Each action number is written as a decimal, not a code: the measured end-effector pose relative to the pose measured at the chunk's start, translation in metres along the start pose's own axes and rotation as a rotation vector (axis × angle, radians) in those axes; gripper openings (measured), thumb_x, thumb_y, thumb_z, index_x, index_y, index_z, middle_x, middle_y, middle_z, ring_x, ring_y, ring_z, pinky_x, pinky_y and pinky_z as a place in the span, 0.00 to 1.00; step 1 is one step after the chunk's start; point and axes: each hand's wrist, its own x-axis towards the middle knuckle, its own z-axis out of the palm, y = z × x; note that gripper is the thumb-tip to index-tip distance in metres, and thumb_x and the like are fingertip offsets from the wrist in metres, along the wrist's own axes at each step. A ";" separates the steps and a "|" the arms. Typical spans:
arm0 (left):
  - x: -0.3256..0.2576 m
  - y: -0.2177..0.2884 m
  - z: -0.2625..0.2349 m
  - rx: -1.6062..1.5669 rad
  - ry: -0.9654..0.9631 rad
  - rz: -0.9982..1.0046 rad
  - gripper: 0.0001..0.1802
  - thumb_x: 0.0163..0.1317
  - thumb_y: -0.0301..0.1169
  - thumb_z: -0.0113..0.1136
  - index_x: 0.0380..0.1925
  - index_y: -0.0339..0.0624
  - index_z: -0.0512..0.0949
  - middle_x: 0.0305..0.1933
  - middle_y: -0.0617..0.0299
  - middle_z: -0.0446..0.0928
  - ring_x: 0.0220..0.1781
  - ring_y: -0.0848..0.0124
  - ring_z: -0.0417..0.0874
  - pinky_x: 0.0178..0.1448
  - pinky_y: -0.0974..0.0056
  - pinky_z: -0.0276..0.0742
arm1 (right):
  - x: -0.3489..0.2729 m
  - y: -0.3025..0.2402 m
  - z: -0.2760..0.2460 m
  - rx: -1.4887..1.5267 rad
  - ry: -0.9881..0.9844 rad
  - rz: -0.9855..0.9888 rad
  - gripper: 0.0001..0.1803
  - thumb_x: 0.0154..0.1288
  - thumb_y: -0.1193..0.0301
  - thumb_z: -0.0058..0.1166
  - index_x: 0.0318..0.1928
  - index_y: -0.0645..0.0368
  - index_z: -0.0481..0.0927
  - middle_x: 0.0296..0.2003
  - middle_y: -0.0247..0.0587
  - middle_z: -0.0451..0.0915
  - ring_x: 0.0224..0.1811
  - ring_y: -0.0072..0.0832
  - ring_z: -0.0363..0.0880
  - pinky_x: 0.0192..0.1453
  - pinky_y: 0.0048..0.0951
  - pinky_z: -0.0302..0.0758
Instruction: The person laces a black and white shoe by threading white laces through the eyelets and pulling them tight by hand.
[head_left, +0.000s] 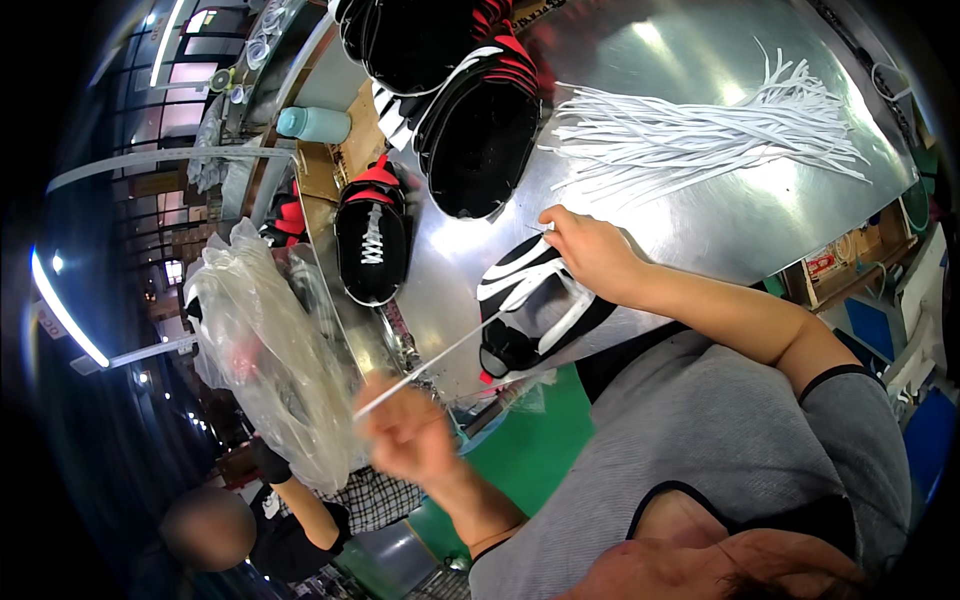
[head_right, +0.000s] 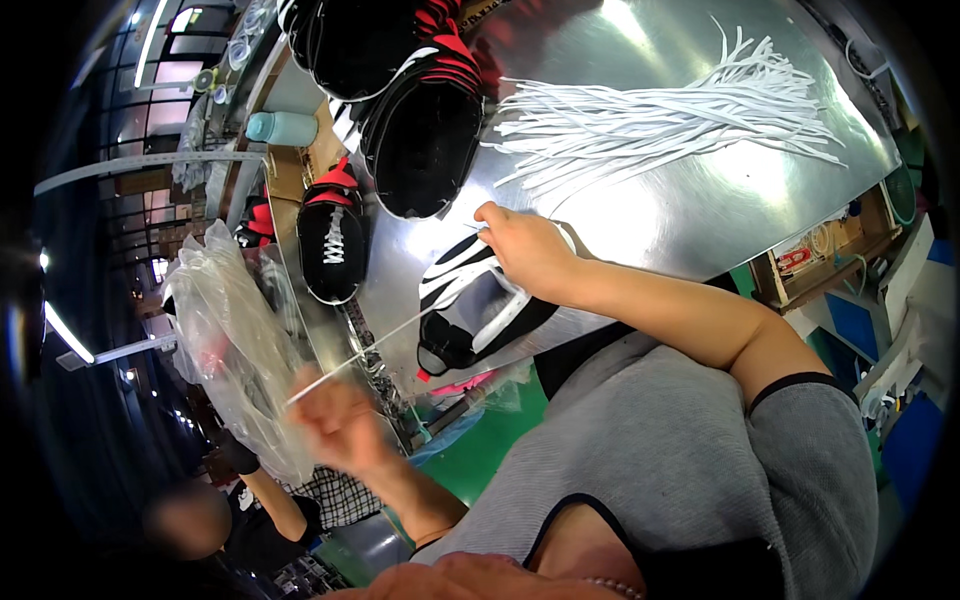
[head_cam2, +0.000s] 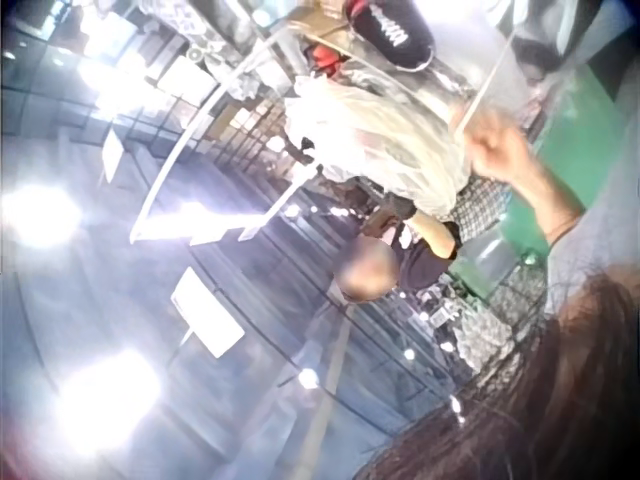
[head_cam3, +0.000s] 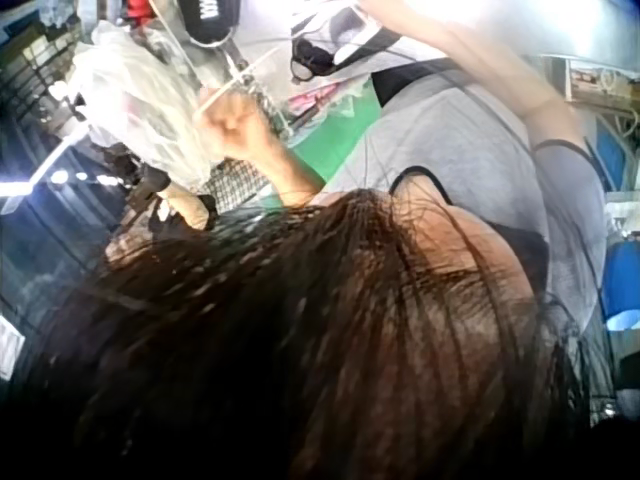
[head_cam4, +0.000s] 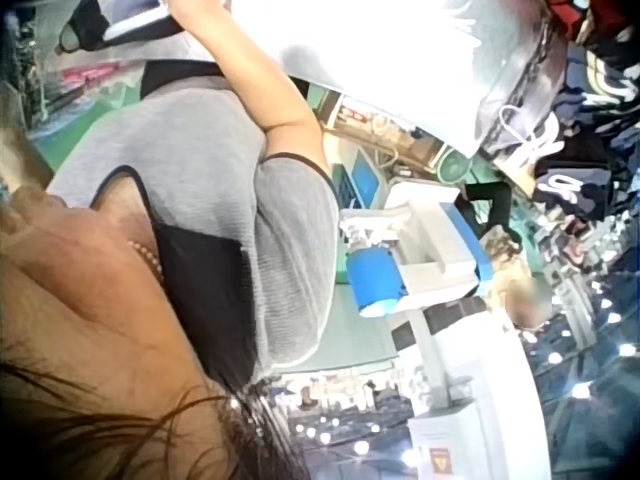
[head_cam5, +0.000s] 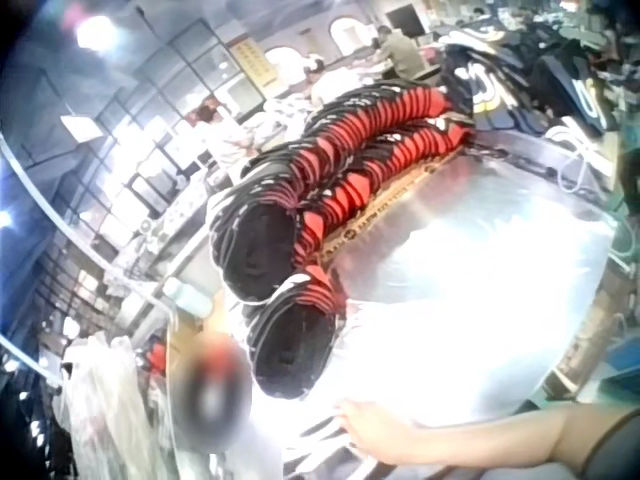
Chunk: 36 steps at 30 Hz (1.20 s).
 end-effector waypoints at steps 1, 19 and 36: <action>-0.003 0.008 0.008 0.027 0.044 0.086 0.07 0.64 0.18 0.58 0.38 0.40 0.72 0.34 0.67 0.68 0.28 0.76 0.68 0.34 0.71 0.66 | 0.001 -0.001 0.003 -0.013 -0.005 0.009 0.12 0.75 0.69 0.50 0.53 0.59 0.70 0.39 0.53 0.84 0.39 0.52 0.83 0.41 0.46 0.79; -0.010 -0.126 -0.068 1.829 0.233 0.091 0.12 0.53 0.26 0.75 0.34 0.39 0.80 0.40 0.56 0.82 0.43 0.57 0.83 0.49 0.57 0.74 | -0.051 -0.022 -0.041 0.224 -0.285 0.076 0.10 0.75 0.70 0.50 0.52 0.59 0.73 0.36 0.44 0.85 0.39 0.38 0.86 0.42 0.35 0.79; -0.005 -0.121 -0.076 1.889 -0.038 0.116 0.11 0.59 0.30 0.72 0.40 0.38 0.83 0.35 0.53 0.84 0.33 0.57 0.85 0.37 0.59 0.77 | -0.051 -0.021 -0.030 0.080 -0.426 0.202 0.14 0.73 0.71 0.53 0.54 0.57 0.67 0.31 0.47 0.84 0.34 0.45 0.85 0.37 0.41 0.77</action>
